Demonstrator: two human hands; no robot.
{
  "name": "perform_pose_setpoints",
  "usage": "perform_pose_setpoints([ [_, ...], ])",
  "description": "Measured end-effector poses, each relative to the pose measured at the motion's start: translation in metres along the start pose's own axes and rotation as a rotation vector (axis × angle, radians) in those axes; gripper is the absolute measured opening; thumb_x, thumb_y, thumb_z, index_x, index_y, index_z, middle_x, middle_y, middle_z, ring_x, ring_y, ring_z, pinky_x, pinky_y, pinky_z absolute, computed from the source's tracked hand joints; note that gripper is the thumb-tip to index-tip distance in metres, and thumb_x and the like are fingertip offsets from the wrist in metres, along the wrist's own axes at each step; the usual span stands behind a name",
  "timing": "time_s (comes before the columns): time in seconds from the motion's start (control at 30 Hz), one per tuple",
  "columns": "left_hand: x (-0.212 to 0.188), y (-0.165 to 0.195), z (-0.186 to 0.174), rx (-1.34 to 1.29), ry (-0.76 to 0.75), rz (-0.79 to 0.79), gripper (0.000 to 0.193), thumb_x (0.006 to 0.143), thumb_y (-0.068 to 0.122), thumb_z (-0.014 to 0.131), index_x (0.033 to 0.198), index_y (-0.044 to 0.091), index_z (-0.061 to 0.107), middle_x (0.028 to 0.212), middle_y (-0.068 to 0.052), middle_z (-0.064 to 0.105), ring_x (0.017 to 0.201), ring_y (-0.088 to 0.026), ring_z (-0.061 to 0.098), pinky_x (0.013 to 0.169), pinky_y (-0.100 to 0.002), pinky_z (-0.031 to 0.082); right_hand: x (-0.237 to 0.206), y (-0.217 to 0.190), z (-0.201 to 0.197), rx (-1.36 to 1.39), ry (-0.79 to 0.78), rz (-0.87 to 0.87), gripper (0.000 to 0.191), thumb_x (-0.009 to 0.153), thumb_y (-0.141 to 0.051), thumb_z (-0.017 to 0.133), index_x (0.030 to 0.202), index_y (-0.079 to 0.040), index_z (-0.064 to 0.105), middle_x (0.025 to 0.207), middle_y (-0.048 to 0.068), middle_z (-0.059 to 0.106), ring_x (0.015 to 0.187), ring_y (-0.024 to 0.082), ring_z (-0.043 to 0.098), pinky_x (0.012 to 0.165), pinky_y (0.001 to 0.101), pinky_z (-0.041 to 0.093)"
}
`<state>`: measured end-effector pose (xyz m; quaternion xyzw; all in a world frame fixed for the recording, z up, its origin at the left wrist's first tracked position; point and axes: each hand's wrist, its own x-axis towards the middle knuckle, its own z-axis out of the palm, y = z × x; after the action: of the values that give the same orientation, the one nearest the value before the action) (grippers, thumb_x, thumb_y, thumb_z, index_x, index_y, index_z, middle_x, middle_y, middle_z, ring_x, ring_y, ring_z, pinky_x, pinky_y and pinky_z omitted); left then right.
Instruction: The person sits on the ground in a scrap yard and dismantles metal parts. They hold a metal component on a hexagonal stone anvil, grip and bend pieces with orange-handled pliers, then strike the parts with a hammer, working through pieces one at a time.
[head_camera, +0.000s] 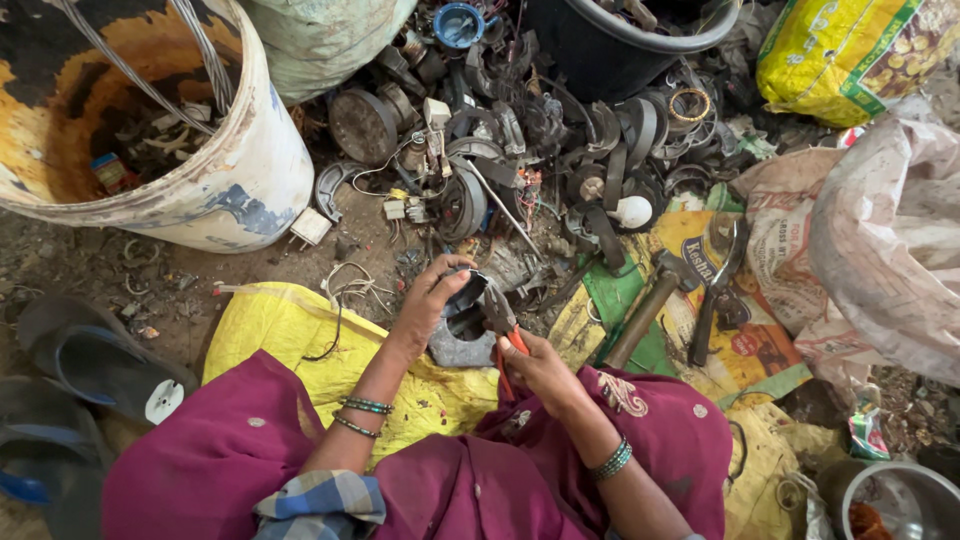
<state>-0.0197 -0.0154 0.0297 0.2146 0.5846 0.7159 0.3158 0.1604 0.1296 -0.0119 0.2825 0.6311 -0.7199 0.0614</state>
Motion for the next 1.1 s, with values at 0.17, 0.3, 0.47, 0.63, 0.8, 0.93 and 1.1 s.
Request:
perform_pose_setpoints([
  [0.17,-0.002,0.002,0.0,-0.001,0.004,-0.008,0.027,0.094,0.031,0.062,0.107,0.008,0.068,0.108,-0.001,0.065,0.106,-0.012,0.059,0.099,-0.027,0.042,-0.009,-0.016,0.004,-0.055,0.023,0.069,0.024,0.104,-0.029,0.054,0.101,-0.008,0.066,0.065,-0.005,0.057,0.05,0.005,0.045,0.044,0.021,0.032],
  [0.3,-0.003,0.004,0.001,0.059,-0.007,0.023,0.028,0.093,0.031,0.062,0.108,0.009,0.069,0.109,0.0,0.066,0.105,-0.011,0.06,0.099,-0.027,0.043,-0.01,-0.02,0.007,-0.038,0.001,0.048,0.022,0.103,-0.027,0.054,0.104,-0.008,0.064,0.067,-0.002,0.062,0.052,0.007,0.052,0.047,0.0216,0.039],
  [0.47,-0.002,0.002,0.002,0.079,-0.05,0.003,0.032,0.091,0.035,0.064,0.111,0.01,0.068,0.104,-0.002,0.066,0.099,-0.012,0.062,0.092,-0.028,0.049,-0.006,-0.015,0.003,-0.063,0.006,-0.008,0.025,0.106,-0.027,0.056,0.104,-0.006,0.069,0.074,-0.005,0.056,0.06,0.004,0.046,0.053,0.0209,0.035],
  [0.63,-0.001,-0.003,0.001,0.113,-0.047,-0.014,0.036,0.088,0.037,0.066,0.112,0.011,0.069,0.104,-0.003,0.065,0.097,-0.013,0.062,0.089,-0.029,0.05,-0.004,-0.012,-0.001,-0.19,0.064,-0.005,0.025,0.104,-0.028,0.057,0.102,-0.006,0.069,0.076,-0.005,0.061,0.065,0.005,0.048,0.057,0.0219,0.038],
  [0.8,-0.001,-0.006,0.004,0.164,-0.07,0.033,0.036,0.087,0.035,0.066,0.113,0.01,0.066,0.099,-0.002,0.068,0.092,-0.012,0.063,0.085,-0.028,0.051,-0.006,-0.016,0.003,-0.166,0.01,-0.121,0.027,0.104,-0.027,0.056,0.116,-0.009,0.072,0.091,-0.005,0.063,0.078,0.003,0.054,0.072,0.0179,0.045],
  [0.93,-0.003,-0.007,0.009,0.194,-0.051,0.12,0.037,0.087,0.033,0.069,0.115,0.008,0.066,0.094,-0.002,0.068,0.087,-0.011,0.063,0.08,-0.027,0.052,-0.01,-0.021,0.007,0.142,-0.03,0.061,0.023,0.105,-0.026,0.053,0.115,-0.008,0.062,0.09,-0.001,0.063,0.076,0.009,0.06,0.07,0.0248,0.054],
  [1.1,-0.007,-0.006,0.011,0.183,-0.042,0.146,0.036,0.085,0.03,0.067,0.114,0.008,0.064,0.09,-0.003,0.069,0.082,-0.012,0.066,0.074,-0.028,0.054,-0.014,-0.023,0.009,0.412,-0.106,0.177,0.019,0.106,-0.025,0.053,0.113,-0.008,0.06,0.075,0.0,0.049,0.059,0.01,0.045,0.049,0.0258,0.04],
])
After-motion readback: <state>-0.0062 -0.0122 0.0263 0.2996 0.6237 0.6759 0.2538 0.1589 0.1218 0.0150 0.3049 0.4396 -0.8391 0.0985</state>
